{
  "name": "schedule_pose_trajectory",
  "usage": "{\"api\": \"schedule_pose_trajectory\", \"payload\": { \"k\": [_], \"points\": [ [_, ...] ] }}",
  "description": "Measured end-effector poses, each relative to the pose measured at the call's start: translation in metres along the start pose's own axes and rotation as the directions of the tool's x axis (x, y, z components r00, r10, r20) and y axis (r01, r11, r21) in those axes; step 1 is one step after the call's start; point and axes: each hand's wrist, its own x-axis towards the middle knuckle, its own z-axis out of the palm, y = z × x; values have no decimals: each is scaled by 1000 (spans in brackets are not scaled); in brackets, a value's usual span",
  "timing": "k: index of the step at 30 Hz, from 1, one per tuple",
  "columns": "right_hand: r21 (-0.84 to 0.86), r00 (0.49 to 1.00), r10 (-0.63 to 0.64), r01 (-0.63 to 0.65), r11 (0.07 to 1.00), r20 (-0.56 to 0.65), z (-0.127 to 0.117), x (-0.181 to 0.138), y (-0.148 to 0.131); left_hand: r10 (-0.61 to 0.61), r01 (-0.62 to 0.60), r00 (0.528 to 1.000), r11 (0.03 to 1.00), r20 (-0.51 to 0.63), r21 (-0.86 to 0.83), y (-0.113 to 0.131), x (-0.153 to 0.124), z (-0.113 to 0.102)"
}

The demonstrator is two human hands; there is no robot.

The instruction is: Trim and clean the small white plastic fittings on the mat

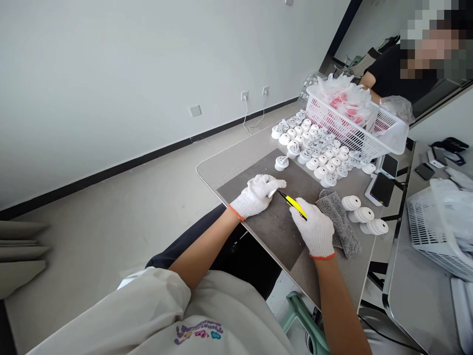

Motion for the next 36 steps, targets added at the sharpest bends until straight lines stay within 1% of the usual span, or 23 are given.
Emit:
{"api": "schedule_pose_trajectory", "payload": {
  "k": [5, 9, 11, 15, 19, 21, 28, 31, 33, 36],
  "points": [
    [8, 999, 35, -35, 999, 23, -1, 1, -6, -6, 7, 1000, 1000, 10, -8, 1, 0, -1],
    [1, 994, 94, -95, 996, 56, -3, 0, -12, -36, 37, 999, 999, 30, -17, 2, 0, -4],
    [56, 988, 122, -128, 990, 97, -4, 1, -11, -50, 52, 998, 998, 47, -26, 3, 0, -5],
    [238, 977, 127, -166, 957, 172, -5, 2, -2, -49, 53, 996, 997, 75, -49, 2, 0, -5],
    [336, 978, 163, -200, 920, 133, -4, 4, 5, -29, 32, 998, 997, 49, -70, -1, 0, -2],
    [343, 977, 176, -207, 916, 120, -3, 4, 5, -23, 26, 999, 997, 40, -76, -2, 0, 0],
    [348, 980, 151, -189, 918, 132, 0, 2, 4, -41, 44, 998, 996, 37, -82, -1, 0, -2],
    [347, 976, 151, -197, 917, 155, 2, 3, 5, -46, 49, 998, 996, 46, -68, 0, -1, -4],
    [328, 974, 155, -203, 923, 166, 1, 2, 4, -48, 51, 997, 997, 57, -59, 1, -1, -4],
    [269, 977, 148, -185, 945, 152, 0, 2, 0, -63, 66, 996, 997, 67, -40, 2, -1, -5]
  ]
}}
